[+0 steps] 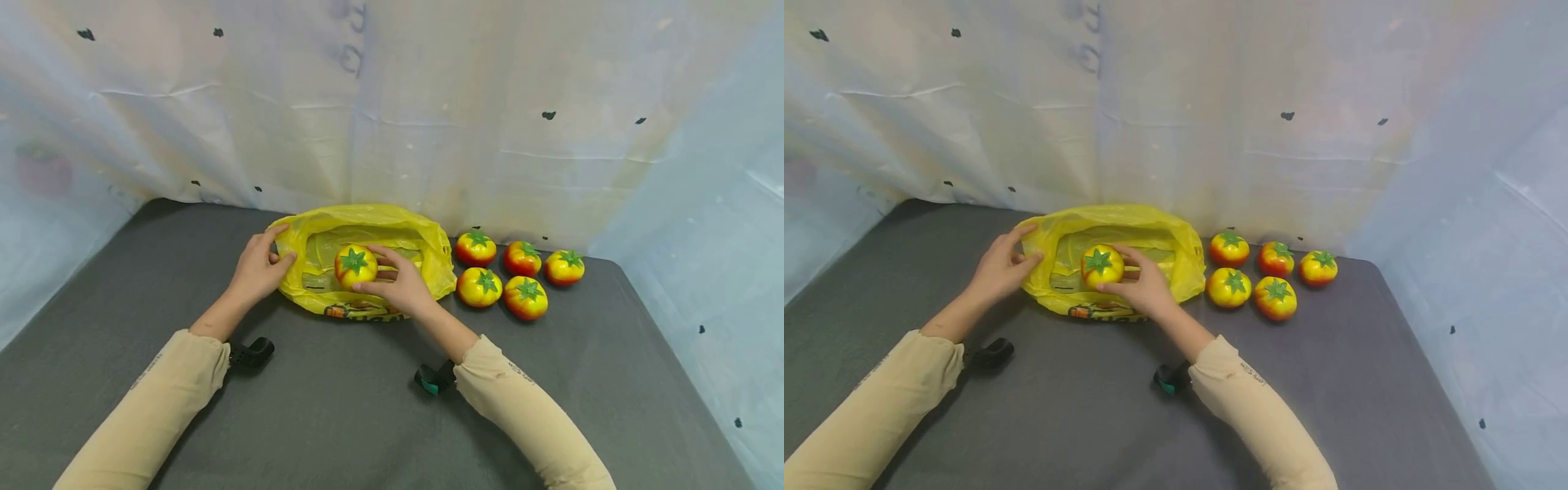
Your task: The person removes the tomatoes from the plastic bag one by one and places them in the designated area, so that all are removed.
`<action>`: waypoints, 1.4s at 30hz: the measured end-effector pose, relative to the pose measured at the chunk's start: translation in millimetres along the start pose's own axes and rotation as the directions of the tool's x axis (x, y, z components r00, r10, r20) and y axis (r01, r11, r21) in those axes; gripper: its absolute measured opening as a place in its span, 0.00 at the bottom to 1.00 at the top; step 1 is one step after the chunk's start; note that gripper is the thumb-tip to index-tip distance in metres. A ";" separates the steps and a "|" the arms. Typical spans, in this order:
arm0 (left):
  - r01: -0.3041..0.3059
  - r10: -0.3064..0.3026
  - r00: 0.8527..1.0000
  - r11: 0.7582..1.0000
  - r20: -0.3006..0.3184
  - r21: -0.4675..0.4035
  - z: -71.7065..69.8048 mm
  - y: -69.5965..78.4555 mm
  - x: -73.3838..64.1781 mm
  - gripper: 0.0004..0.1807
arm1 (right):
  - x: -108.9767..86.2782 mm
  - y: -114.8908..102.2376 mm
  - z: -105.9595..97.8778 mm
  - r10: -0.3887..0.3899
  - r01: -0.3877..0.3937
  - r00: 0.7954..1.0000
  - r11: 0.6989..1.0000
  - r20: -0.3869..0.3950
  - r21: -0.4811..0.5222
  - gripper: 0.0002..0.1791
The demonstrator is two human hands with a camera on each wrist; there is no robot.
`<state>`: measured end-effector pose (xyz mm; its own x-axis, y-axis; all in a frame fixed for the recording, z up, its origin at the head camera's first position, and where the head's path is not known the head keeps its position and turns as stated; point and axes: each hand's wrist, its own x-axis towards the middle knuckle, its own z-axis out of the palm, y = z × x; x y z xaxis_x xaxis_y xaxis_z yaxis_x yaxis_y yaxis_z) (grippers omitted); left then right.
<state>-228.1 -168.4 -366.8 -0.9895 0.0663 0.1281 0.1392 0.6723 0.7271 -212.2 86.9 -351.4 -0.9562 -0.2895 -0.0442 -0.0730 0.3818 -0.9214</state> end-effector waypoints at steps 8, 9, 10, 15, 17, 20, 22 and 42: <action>0.002 -0.002 1.000 1.000 -0.002 0.005 -1.2 -3.3 0.3 0.31 | -10.2 -0.7 -9.1 0.007 -0.006 1.000 0.999 0.010 -0.036 0.38; 0.001 -0.001 1.000 1.000 -0.003 0.003 -1.7 -3.1 0.2 0.31 | -11.1 -0.9 -10.5 0.002 -0.001 1.000 0.999 0.014 -0.038 0.38; -0.001 0.001 1.000 1.000 -0.005 0.002 -2.1 -2.9 0.1 0.31 | -12.2 -1.0 -12.1 -0.001 0.002 1.000 0.999 0.018 -0.036 0.38; -0.004 0.004 1.000 1.000 -0.004 -0.010 -3.4 -3.0 -0.8 0.31 | -19.0 -1.5 -22.0 -0.024 0.025 0.999 1.000 0.042 -0.010 0.38; -0.003 0.003 1.000 1.000 0.000 -0.012 -3.8 -3.6 -1.8 0.31 | -21.9 -1.5 -26.7 -0.028 0.028 0.999 1.000 0.043 0.003 0.38; 0.009 -0.009 1.000 1.000 0.000 -0.007 -4.7 -4.6 -3.3 0.31 | -25.4 -1.9 -34.0 -0.035 0.034 0.999 0.999 0.034 0.020 0.38; 0.015 -0.015 1.000 1.000 -0.002 -0.003 -5.1 -5.1 -4.0 0.31 | -26.9 -2.0 -38.5 -0.042 0.042 0.999 0.999 0.015 0.024 0.38; 0.024 -0.023 0.999 1.000 -0.026 0.018 -8.6 -4.3 -0.6 0.31 | -41.6 2.8 -88.2 -0.054 0.050 0.994 0.998 -0.098 -0.044 0.40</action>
<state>-227.8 -177.7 -364.2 -0.9912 0.0315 0.1283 0.1147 0.6868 0.7178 -197.6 177.5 -318.0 -0.9740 -0.2222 0.0439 -0.1331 0.4048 -0.9047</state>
